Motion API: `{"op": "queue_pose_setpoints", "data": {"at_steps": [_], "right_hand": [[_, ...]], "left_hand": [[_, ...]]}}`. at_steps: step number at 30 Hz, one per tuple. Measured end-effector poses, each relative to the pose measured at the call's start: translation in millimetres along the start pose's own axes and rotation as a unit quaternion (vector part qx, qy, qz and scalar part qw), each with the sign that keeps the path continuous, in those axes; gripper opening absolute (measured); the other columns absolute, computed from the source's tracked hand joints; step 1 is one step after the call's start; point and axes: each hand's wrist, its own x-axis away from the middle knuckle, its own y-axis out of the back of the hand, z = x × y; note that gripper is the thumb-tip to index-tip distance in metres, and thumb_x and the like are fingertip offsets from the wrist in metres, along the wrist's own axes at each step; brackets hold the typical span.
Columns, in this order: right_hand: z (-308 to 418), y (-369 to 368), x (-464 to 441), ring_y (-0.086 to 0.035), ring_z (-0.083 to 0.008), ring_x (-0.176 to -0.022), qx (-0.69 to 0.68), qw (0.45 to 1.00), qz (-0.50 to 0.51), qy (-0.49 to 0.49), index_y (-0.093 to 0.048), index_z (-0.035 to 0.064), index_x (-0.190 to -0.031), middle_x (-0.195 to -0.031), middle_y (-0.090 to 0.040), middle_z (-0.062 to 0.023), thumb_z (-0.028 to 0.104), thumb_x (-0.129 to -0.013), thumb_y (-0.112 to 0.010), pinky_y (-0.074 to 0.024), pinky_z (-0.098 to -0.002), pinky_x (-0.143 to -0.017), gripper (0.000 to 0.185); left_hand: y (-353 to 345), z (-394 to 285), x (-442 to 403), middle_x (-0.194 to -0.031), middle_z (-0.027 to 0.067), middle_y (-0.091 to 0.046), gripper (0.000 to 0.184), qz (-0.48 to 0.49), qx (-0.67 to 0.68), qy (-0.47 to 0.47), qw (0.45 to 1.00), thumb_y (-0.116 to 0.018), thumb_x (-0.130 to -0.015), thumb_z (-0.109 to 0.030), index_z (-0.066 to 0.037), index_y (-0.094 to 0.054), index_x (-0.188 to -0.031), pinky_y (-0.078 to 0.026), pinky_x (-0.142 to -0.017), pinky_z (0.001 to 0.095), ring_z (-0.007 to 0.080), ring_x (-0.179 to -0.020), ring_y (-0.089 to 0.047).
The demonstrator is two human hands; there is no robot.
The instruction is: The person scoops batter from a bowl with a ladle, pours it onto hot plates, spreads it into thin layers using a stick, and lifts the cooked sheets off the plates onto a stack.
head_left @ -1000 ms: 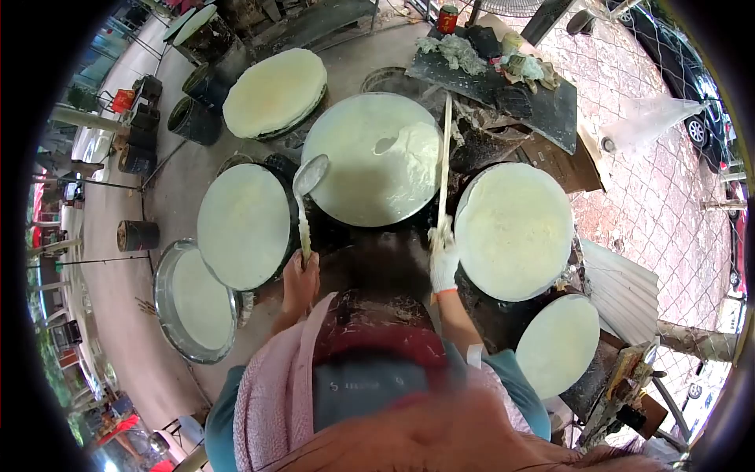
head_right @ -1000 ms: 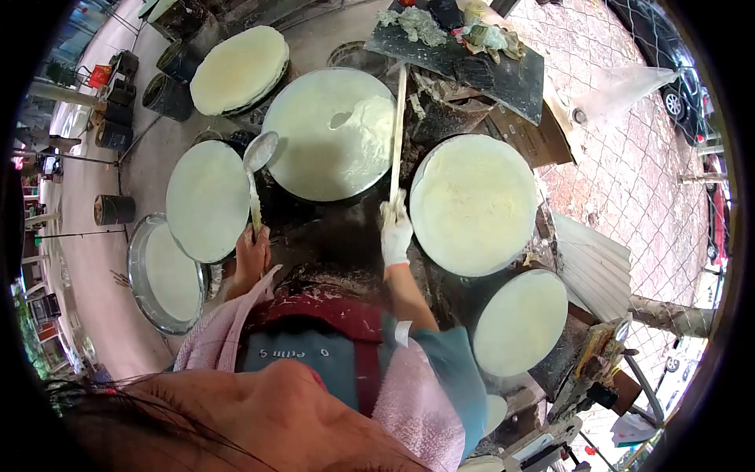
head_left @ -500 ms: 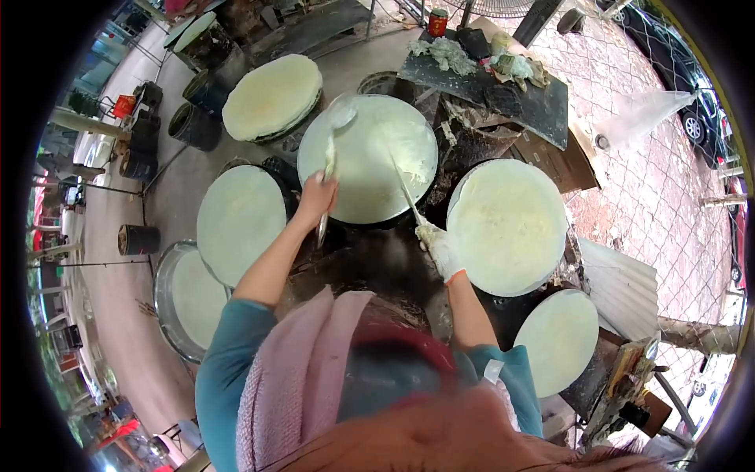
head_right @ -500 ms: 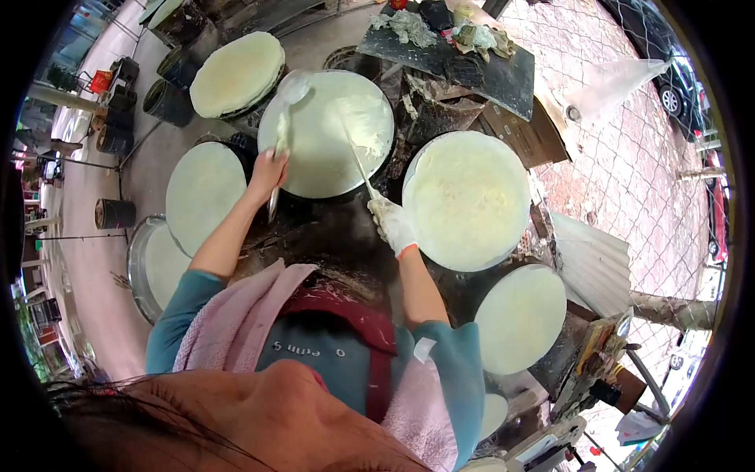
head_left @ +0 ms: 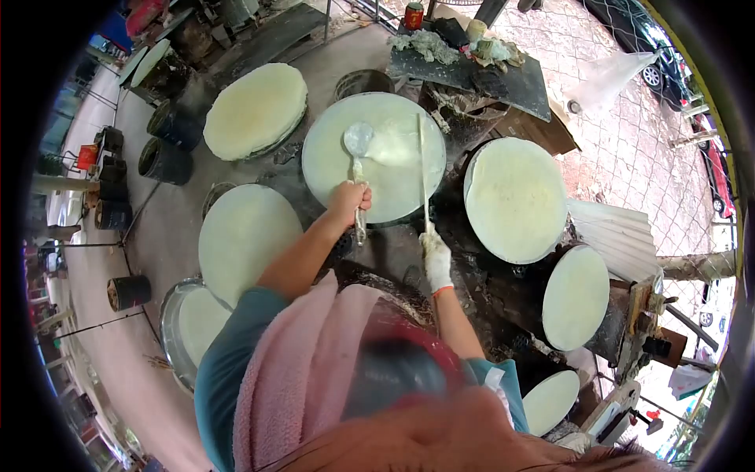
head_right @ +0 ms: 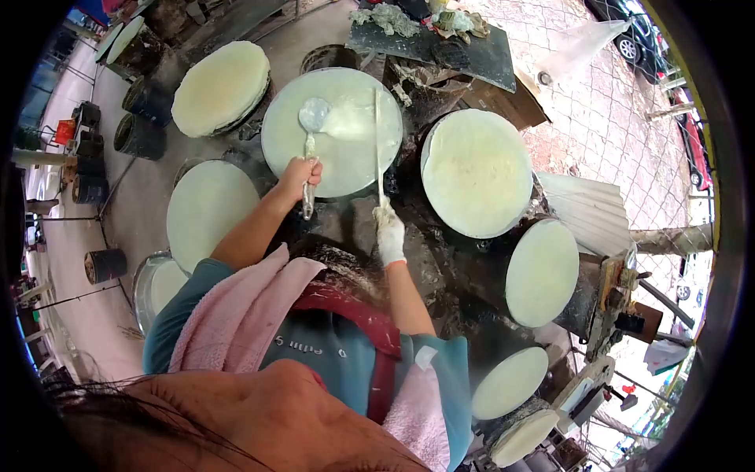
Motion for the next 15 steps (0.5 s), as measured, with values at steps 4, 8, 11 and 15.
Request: {"op": "queue_pose_setpoints", "data": {"at_steps": [4,8,11,15], "right_hand": [[-10,-69,30,-0.037,-0.0077,-0.039,0.003,0.988,0.094,-0.119,-0.065,0.0177,-0.105,-0.061,-0.049,0.0051,0.03,-0.093,-0.056,-0.0296,-0.0255,-0.036,0.019],[51,-59,38,-0.035,-0.0073,-0.041,-0.099,0.951,0.178,-0.234,-0.061,0.0201,-0.11,-0.061,-0.046,0.006,0.033,-0.094,-0.054,-0.0285,-0.0265,-0.036,0.022],[22,-21,-11,-0.048,-0.0073,-0.057,0.066,0.996,0.054,-0.034,-0.065,0.0085,-0.103,-0.069,-0.055,0.0035,0.025,-0.09,-0.06,-0.0391,-0.0226,-0.051,0.022],[1,-24,-7,-0.058,-0.0084,-0.093,0.155,0.98,0.095,0.079,-0.06,-0.0001,-0.121,-0.104,-0.067,-0.0051,0.019,-0.086,-0.065,-0.0442,-0.0209,-0.082,0.039]], "left_hand": [[-19,14,11,-0.071,0.0061,-0.047,0.016,0.028,0.118,0.072,0.99,-0.043,-0.097,-0.01,-0.003,-0.046,-0.083,-0.034,-0.047,0.0247,0.0125,-0.053,-0.04],[3,-26,66,-0.069,0.0048,-0.045,0.012,0.118,0.026,-0.116,0.986,-0.043,-0.097,-0.013,-0.004,-0.051,-0.095,-0.037,-0.05,0.0269,0.0138,-0.057,-0.045],[39,-55,80,-0.068,-0.0002,-0.043,0.017,0.258,0.01,-0.156,0.953,-0.041,-0.099,-0.015,-0.003,-0.051,-0.103,-0.035,-0.047,0.024,0.0094,-0.053,-0.043],[75,-68,63,-0.067,-0.0056,-0.04,0.022,0.409,0.149,-0.01,0.9,-0.037,-0.101,-0.017,-0.001,-0.049,-0.11,-0.03,-0.043,0.0198,0.003,-0.045,-0.037]]}}
